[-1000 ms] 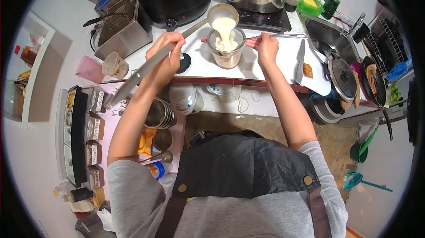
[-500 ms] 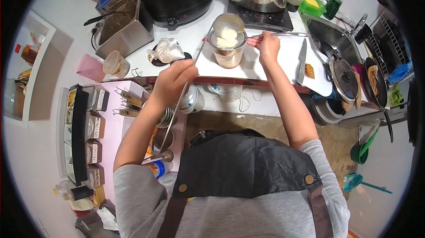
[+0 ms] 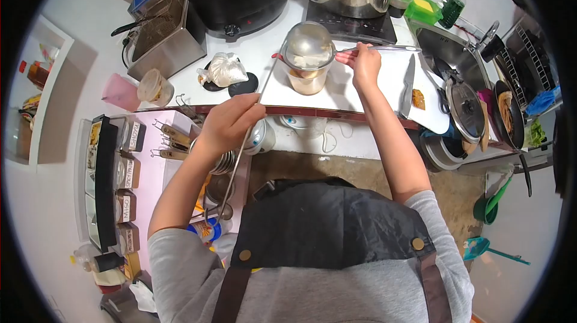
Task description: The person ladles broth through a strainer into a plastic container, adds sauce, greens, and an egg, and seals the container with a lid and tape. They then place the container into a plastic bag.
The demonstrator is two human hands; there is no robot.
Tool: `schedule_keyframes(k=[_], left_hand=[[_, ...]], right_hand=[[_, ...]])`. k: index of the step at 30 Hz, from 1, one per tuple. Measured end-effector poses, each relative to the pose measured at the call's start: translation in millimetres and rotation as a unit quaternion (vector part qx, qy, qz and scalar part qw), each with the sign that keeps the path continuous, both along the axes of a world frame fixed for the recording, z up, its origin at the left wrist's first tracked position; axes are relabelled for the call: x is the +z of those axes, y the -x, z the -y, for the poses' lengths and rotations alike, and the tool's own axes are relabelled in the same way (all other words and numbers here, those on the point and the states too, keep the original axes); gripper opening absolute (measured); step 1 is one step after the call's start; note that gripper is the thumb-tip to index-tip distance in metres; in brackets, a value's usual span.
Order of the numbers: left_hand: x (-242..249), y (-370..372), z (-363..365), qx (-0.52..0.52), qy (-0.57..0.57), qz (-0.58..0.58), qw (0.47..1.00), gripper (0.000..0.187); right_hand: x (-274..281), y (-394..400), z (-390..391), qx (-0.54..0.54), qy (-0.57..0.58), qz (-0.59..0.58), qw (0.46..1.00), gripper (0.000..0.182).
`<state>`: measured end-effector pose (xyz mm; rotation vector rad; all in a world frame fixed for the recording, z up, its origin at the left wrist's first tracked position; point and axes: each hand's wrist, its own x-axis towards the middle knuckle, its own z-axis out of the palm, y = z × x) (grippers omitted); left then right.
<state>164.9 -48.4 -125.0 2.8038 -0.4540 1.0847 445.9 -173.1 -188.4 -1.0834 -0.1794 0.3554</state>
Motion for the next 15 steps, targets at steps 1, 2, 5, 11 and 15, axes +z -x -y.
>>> schedule_keyframes(k=[1,2,5,11,15], left_hand=[[-0.1,2.5,-1.7,0.006,-0.002,0.002,1.000,0.022],[0.7,1.8,-3.6,0.015,-0.001,0.001,1.000,0.022],[1.3,-7.5,-4.6,0.024,0.004,-0.014,1.000,0.021],[-3.5,-2.5,-3.4,-0.003,-0.028,-0.011,1.000,0.024],[-3.8,2.9,-8.6,0.012,-0.018,0.007,1.000,0.025]], right_hand=[[0.6,0.5,1.6,0.003,0.000,0.001,1.000,0.020],[0.9,1.3,3.2,0.007,0.001,0.002,1.000,0.020],[0.2,3.5,1.9,0.001,-0.009,0.027,1.000,0.030],[-1.6,0.8,1.2,0.003,-0.006,0.017,1.000,0.027],[-15.6,0.4,3.4,0.032,-0.039,0.014,0.999,0.019]])
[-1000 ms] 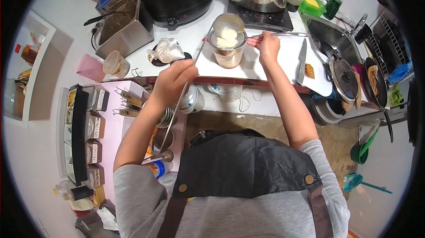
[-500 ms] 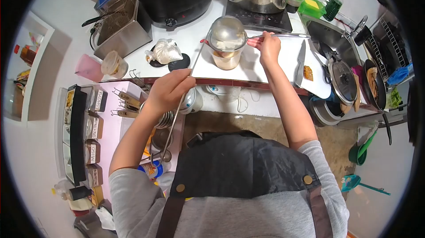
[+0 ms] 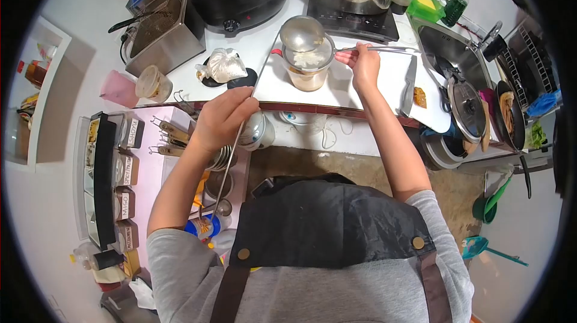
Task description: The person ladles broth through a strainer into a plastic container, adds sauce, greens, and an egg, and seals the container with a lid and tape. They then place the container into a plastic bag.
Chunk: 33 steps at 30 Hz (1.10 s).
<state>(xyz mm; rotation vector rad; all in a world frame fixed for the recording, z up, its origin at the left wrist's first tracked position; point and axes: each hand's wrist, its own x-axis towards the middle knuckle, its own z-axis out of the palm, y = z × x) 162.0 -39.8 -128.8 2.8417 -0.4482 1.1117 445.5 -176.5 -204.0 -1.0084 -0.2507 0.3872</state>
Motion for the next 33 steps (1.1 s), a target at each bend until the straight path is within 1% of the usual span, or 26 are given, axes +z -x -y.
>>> schedule_keyframes(k=[2,3,6,12,15,18,21,22,24,25,26,27,28,29,30,32,33], left_hand=[[0.1,-0.3,0.0,0.007,0.011,0.005,1.000,0.025],[-0.1,-0.4,1.0,0.011,0.012,0.006,1.000,0.025],[-0.9,-1.4,4.7,0.013,0.013,0.010,1.000,0.025],[-1.0,-4.3,8.9,0.020,0.008,0.005,1.000,0.025],[0.8,-5.0,10.5,0.021,0.014,0.002,1.000,0.025],[2.9,-5.9,13.2,0.019,0.024,0.008,1.000,0.024],[6.7,-6.8,16.2,0.025,0.011,0.004,1.000,0.021],[7.9,-6.5,17.6,0.029,0.004,0.001,1.000,0.019],[6.0,-4.7,20.1,0.088,0.105,0.040,0.990,0.012],[7.9,-5.8,19.7,0.118,0.152,0.067,0.979,0.009],[13.6,-6.7,16.0,0.151,0.231,0.079,0.958,0.007],[20.8,-7.5,9.9,0.179,0.307,0.095,0.930,0.009],[29.6,-11.2,3.5,0.202,0.380,0.111,0.896,0.013],[48.6,-18.8,5.2,0.198,0.484,0.137,0.841,0.022],[61.4,-20.8,-3.4,0.194,0.521,0.139,0.820,0.025],[79.3,-19.9,-37.6,0.161,0.598,0.131,0.774,0.027],[86.4,-19.1,-61.3,0.167,0.613,0.127,0.762,0.028]], right_hand=[[-12.4,4.6,-0.1,-0.004,-0.029,-0.006,1.000,0.019],[-17.3,5.3,-0.1,-0.010,-0.014,-0.019,1.000,0.021],[-24.0,6.0,0.2,-0.008,-0.019,-0.020,1.000,0.024],[-22.9,5.1,3.8,-0.002,-0.012,-0.042,0.999,0.034],[-18.7,6.2,6.3,-0.013,0.004,-0.040,0.999,0.042],[-14.3,7.2,9.3,-0.019,-0.001,-0.032,0.999,0.047],[-7.2,15.8,16.6,-0.057,0.019,-0.066,0.996,0.043],[-8.5,20.7,23.7,-0.049,0.009,-0.087,0.995,0.044],[-16.4,30.2,45.8,-0.030,-0.013,-0.122,0.992,0.045],[-32.0,28.3,62.2,0.077,0.009,-0.110,0.991,0.040],[-20.5,36.5,78.3,0.175,0.105,-0.109,0.973,0.034],[-18.3,35.0,86.2,0.283,0.143,-0.037,0.948,0.029],[5.5,37.2,93.3,0.370,0.251,0.023,0.894,0.023],[42.5,44.9,96.6,0.417,0.301,0.061,0.856,0.020],[68.2,45.1,94.8,0.434,0.298,0.083,0.846,0.019],[106.4,30.7,84.2,0.408,0.234,0.103,0.876,0.020],[131.3,21.1,73.8,0.390,0.199,0.120,0.891,0.018]])
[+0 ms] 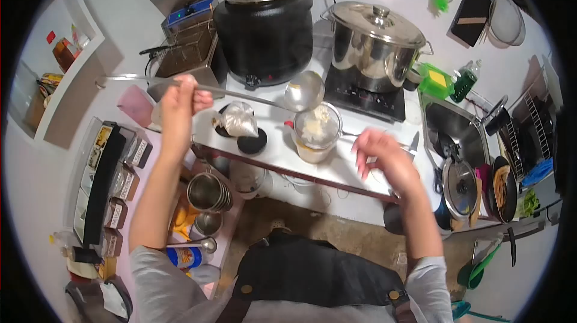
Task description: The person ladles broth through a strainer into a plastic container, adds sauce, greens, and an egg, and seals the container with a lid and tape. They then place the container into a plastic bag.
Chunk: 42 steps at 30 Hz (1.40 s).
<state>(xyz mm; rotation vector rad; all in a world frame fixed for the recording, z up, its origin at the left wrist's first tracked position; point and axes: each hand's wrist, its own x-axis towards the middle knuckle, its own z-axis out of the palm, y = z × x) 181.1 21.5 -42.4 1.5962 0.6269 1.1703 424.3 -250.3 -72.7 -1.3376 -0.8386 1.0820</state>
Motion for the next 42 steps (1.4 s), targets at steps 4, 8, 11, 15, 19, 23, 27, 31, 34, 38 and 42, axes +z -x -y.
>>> schedule_keyframes(k=[4,8,11,15,19,23,27,31,34,38,42], left_hand=[[74.0,-10.8,-71.0,-0.022,-0.031,0.034,0.999,0.027],[148.0,-61.8,-151.7,0.017,-0.169,0.062,0.983,0.029],[182.3,-110.8,-203.6,0.048,-0.265,-0.010,0.963,0.033],[181.2,-170.6,-253.8,0.041,-0.392,-0.218,0.893,0.036],[162.0,-222.8,-285.6,-0.017,-0.519,-0.302,0.799,0.029],[158.3,-247.6,-277.1,-0.095,-0.548,-0.387,0.736,0.024],[151.8,-264.9,-272.8,-0.132,-0.589,-0.414,0.682,0.021],[141.7,-266.1,-261.2,-0.182,-0.593,-0.445,0.646,0.020],[125.4,-260.5,-260.1,-0.213,-0.588,-0.461,0.630,0.020],[117.6,-234.5,-241.4,-0.254,-0.580,-0.481,0.607,0.020],[109.5,-208.9,-224.0,-0.299,-0.561,-0.461,0.620,0.019]], right_hand=[[53.7,-56.1,-91.6,-0.096,-0.109,-0.036,0.989,0.019],[51.3,-106.0,-228.1,-0.151,-0.049,-0.118,0.980,0.043],[50.1,-122.4,-315.5,-0.228,0.045,-0.164,0.959,0.064],[52.9,-136.8,-370.5,-0.199,0.043,-0.272,0.940,0.053],[51.3,-128.7,-370.9,-0.150,-0.028,-0.223,0.963,0.034],[51.5,-101.6,-356.3,-0.134,-0.081,-0.240,0.958,0.013],[39.5,-89.9,-343.1,-0.120,-0.101,-0.195,0.968,0.007],[32.5,-57.5,-327.2,-0.190,-0.119,-0.173,0.959,0.027],[34.4,-39.6,-317.0,-0.196,-0.107,-0.175,0.959,0.032],[26.0,-31.6,-308.6,-0.198,-0.108,-0.170,0.959,0.036],[23.6,-32.6,-307.3,-0.200,-0.105,-0.167,0.960,0.038]])
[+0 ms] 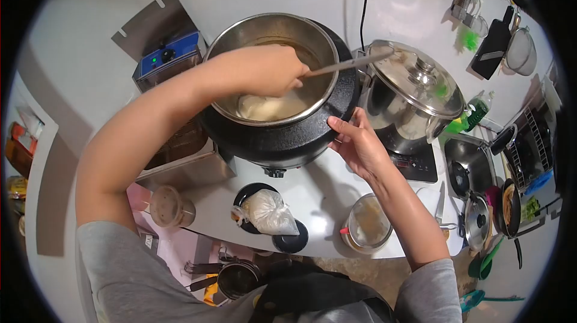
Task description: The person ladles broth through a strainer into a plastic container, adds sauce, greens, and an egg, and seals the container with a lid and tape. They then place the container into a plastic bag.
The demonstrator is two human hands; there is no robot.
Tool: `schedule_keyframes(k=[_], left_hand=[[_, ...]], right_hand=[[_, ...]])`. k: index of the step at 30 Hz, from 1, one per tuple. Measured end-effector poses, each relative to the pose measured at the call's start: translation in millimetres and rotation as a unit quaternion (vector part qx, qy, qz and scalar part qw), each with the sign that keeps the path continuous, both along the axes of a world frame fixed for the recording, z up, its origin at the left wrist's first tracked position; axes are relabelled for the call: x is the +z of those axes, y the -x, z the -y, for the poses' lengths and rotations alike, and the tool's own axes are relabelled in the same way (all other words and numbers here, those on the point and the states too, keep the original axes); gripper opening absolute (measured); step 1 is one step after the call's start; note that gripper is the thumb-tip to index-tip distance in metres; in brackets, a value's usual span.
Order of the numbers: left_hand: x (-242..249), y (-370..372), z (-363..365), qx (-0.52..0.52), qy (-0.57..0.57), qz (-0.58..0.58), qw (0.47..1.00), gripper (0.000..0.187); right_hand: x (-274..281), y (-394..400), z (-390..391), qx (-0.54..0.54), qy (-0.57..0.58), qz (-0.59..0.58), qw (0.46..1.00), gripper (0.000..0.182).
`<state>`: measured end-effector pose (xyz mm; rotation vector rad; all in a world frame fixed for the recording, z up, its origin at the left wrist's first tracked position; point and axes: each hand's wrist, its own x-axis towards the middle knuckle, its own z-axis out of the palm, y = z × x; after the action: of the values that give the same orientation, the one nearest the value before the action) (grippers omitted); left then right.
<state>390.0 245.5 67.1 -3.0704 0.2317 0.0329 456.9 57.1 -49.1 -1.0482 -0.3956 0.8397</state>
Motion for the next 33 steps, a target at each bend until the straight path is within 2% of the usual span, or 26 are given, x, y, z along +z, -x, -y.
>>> schedule_keyframes(k=[2,5,8,11,12,16,23,27,28,31,32,33], left_hand=[[-5.4,5.0,5.5,-0.004,0.022,0.006,1.000,0.020],[-1.4,6.5,19.5,0.057,0.062,0.003,0.996,0.021],[-9.2,-3.2,14.7,0.048,0.126,0.098,0.986,0.027],[-10.5,-13.9,5.7,0.125,0.200,0.194,0.952,0.028],[-9.1,-15.9,0.9,0.172,0.278,0.169,0.930,0.030],[-7.3,-20.1,-20.8,0.233,0.337,0.166,0.897,0.033],[5.9,-23.8,-47.9,0.236,0.401,0.211,0.859,0.031],[26.3,-19.8,-55.3,0.239,0.401,0.249,0.849,0.030],[34.4,-16.5,-55.6,0.247,0.411,0.228,0.848,0.030],[51.4,-14.2,-64.2,0.238,0.406,0.243,0.848,0.029],[56.4,-14.7,-68.0,0.237,0.403,0.247,0.849,0.028],[60.0,-16.0,-71.3,0.235,0.402,0.264,0.845,0.028]], right_hand=[[-3.1,-1.9,-0.9,0.004,-0.007,-0.003,1.000,0.038],[-1.3,0.3,-1.8,0.003,-0.012,-0.012,1.000,0.038],[-1.7,-0.2,0.1,0.009,-0.014,-0.009,1.000,0.038],[-1.1,1.7,1.2,0.007,-0.016,-0.007,1.000,0.037],[-0.6,2.5,1.0,0.006,-0.017,-0.007,1.000,0.037],[-4.1,0.0,-0.4,0.005,-0.003,0.001,1.000,0.036],[-2.4,-3.9,-3.4,0.004,-0.014,-0.005,1.000,0.034],[6.8,-8.9,-8.0,0.003,-0.026,-0.023,0.999,0.033],[8.1,-10.8,-10.6,-0.003,-0.035,-0.039,0.999,0.032],[21.8,-17.6,-11.5,0.047,-0.041,-0.012,0.998,0.031],[18.3,-21.8,-18.1,0.006,-0.023,-0.028,0.999,0.026],[18.6,-25.8,-20.8,0.021,-0.026,-0.022,0.999,0.023]])
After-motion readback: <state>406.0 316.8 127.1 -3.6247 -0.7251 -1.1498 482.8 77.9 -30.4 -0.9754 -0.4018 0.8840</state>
